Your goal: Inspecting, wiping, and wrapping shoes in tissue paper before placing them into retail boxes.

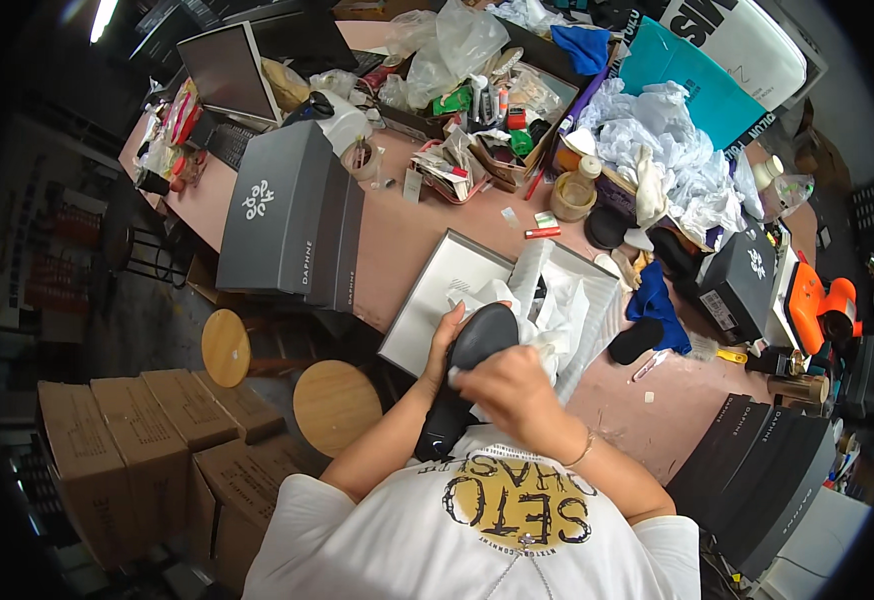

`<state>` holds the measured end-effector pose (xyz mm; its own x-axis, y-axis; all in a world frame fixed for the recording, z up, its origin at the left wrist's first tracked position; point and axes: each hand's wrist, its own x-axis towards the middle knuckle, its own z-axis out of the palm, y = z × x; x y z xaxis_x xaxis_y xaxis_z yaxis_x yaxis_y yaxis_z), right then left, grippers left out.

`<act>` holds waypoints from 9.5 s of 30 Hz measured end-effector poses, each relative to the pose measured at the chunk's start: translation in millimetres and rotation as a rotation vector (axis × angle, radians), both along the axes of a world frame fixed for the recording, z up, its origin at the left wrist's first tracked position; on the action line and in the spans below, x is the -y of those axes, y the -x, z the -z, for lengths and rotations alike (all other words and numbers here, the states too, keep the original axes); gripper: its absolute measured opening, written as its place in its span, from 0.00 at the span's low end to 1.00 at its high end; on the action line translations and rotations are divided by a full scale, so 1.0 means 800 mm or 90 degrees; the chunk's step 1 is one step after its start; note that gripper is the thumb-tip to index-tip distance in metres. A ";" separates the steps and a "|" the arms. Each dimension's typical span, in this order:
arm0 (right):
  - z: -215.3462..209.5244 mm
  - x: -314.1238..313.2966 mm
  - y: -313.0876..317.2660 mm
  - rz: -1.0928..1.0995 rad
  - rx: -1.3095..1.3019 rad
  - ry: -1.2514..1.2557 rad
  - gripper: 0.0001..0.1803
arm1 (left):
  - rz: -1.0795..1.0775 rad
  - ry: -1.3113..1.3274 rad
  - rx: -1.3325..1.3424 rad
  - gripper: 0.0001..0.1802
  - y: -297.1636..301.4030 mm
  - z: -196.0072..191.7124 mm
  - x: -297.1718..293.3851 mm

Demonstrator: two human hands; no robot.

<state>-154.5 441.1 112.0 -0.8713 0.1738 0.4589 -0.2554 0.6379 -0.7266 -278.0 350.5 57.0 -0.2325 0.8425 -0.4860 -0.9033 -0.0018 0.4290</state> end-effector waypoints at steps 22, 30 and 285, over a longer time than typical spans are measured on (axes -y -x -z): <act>0.025 -0.100 -0.035 0.429 0.065 0.195 0.05 | 0.012 -0.121 0.060 0.37 0.005 -0.006 0.020; 0.000 -0.012 -0.041 0.091 -0.032 -0.162 0.15 | 0.039 -0.149 0.050 0.41 -0.006 -0.009 0.007; -0.036 0.190 -0.233 0.348 -0.045 0.850 0.33 | 0.493 -0.680 -1.267 0.07 -0.070 -0.139 -0.015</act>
<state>32.0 289.4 140.8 -0.5398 0.7972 -0.2702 -0.2667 -0.4664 -0.8434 -222.0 362.6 168.3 0.6646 0.6749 0.3206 0.4814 -0.7149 0.5071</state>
